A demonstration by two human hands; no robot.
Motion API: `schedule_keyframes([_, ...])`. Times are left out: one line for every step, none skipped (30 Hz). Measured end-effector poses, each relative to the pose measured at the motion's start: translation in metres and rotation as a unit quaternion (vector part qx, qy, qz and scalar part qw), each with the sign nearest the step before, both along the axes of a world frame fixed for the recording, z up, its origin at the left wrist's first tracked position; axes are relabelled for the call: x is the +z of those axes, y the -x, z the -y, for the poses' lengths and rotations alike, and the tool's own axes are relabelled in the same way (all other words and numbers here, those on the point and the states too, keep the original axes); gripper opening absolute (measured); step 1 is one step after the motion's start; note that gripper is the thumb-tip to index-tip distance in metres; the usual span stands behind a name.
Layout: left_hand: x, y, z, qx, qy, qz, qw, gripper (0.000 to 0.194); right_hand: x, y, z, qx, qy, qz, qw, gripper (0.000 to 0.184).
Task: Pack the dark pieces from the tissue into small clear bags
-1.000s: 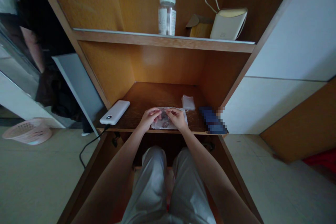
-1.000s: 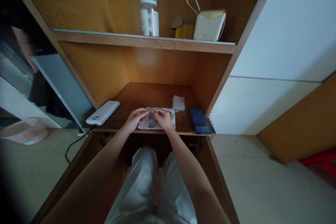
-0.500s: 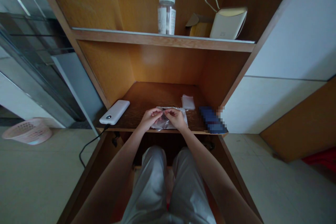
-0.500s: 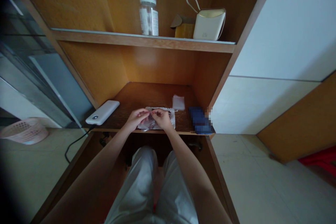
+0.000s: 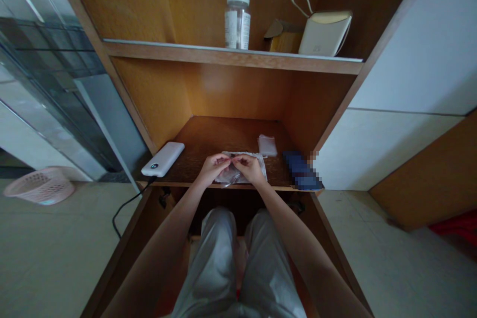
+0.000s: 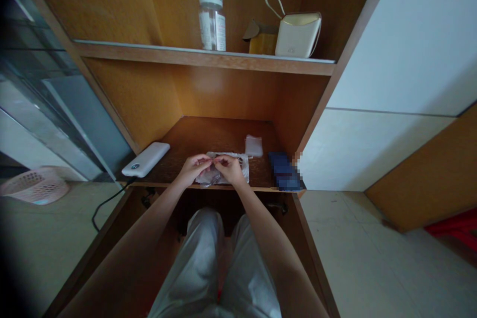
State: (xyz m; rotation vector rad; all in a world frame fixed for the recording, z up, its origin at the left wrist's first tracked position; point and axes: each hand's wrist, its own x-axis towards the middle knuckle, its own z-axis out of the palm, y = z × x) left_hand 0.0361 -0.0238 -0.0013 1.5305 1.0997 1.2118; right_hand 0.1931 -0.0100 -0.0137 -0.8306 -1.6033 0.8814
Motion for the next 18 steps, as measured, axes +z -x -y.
schedule_keyframes([-0.0004,-0.0001,-0.0001,-0.002,0.001,0.004,1.000,0.026,-0.0001,0.0000,-0.0002,-0.001,0.000,0.000,1.000,0.015])
schedule_keyframes([-0.0008,-0.0002,-0.0002,-0.004,0.002,0.006,1.000,0.026,-0.0003,-0.0001,-0.0004,-0.002,0.000,0.002,1.000,0.015])
schedule_keyframes([-0.0011,-0.0003,-0.0002,-0.005,0.003,0.008,1.000,0.026,-0.0005,-0.0002,-0.0005,-0.003,0.001,0.004,1.000,0.015])
schedule_keyframes([-0.0014,-0.0003,-0.0003,-0.005,0.004,0.008,1.000,0.025,-0.0007,-0.0003,-0.0005,-0.004,0.002,0.007,1.000,0.015])
schedule_keyframes([-0.0018,-0.0003,-0.0004,-0.004,0.005,0.009,1.000,0.025,-0.0009,-0.0004,-0.0004,-0.003,0.003,0.008,1.000,0.015])
schedule_keyframes([-0.0021,-0.0002,-0.0007,-0.002,0.006,0.009,1.000,0.025,-0.0010,-0.0005,-0.0003,-0.002,0.003,0.007,1.000,0.015])
schedule_keyframes([-0.0025,0.0000,-0.0010,-0.001,0.008,0.010,1.000,0.025,-0.0012,-0.0006,0.0000,0.000,0.003,0.005,1.000,0.015])
schedule_keyframes([-0.0029,0.0001,-0.0014,0.001,0.009,0.011,1.000,0.025,-0.0014,-0.0006,0.0002,0.003,0.002,0.002,1.000,0.015])
schedule_keyframes([-0.0033,0.0003,-0.0019,0.003,0.009,0.011,1.000,0.025,-0.0016,-0.0005,0.0003,0.007,0.001,-0.003,1.000,0.015])
schedule_keyframes([-0.0037,0.0005,-0.0024,0.006,0.008,0.010,1.000,0.025,-0.0018,-0.0004,0.0003,0.012,0.000,-0.007,1.000,0.015])
schedule_keyframes([-0.0041,0.0007,-0.0030,0.009,0.005,0.008,1.000,0.025,-0.0021,-0.0003,0.0001,0.017,-0.003,-0.010,1.000,0.016])
schedule_keyframes([-0.0044,0.0009,-0.0035,0.011,0.002,0.006,1.000,0.025,-0.0024,-0.0001,-0.0002,0.021,-0.005,-0.012,1.000,0.018])
schedule_keyframes([-0.0047,0.0011,-0.0040,0.014,-0.001,0.005,1.000,0.025,-0.0029,0.0000,-0.0008,0.021,-0.008,-0.012,1.000,0.019])
schedule_keyframes([-0.0049,0.0012,-0.0044,0.018,-0.003,0.007,1.000,0.026,-0.0034,0.0001,-0.0016,0.016,-0.009,-0.011,1.000,0.021])
schedule_keyframes([-0.0051,0.0013,-0.0047,0.022,-0.004,0.012,1.000,0.026,-0.0040,0.0001,-0.0024,0.006,-0.009,-0.009,1.000,0.022])
schedule_keyframes([-0.0052,0.0013,-0.0049,0.028,-0.004,0.020,0.999,0.027,-0.0047,0.0001,-0.0034,-0.007,-0.008,-0.007,1.000,0.024])
schedule_keyframes([-0.0053,0.0014,-0.0050,0.034,-0.003,0.029,0.999,0.027,-0.0055,0.0000,-0.0043,-0.021,-0.006,-0.004,1.000,0.025])
schedule_keyframes([-0.0053,0.0014,-0.0050,0.039,-0.003,0.037,0.999,0.028,-0.0062,0.0000,-0.0051,-0.033,-0.004,-0.001,0.999,0.025])
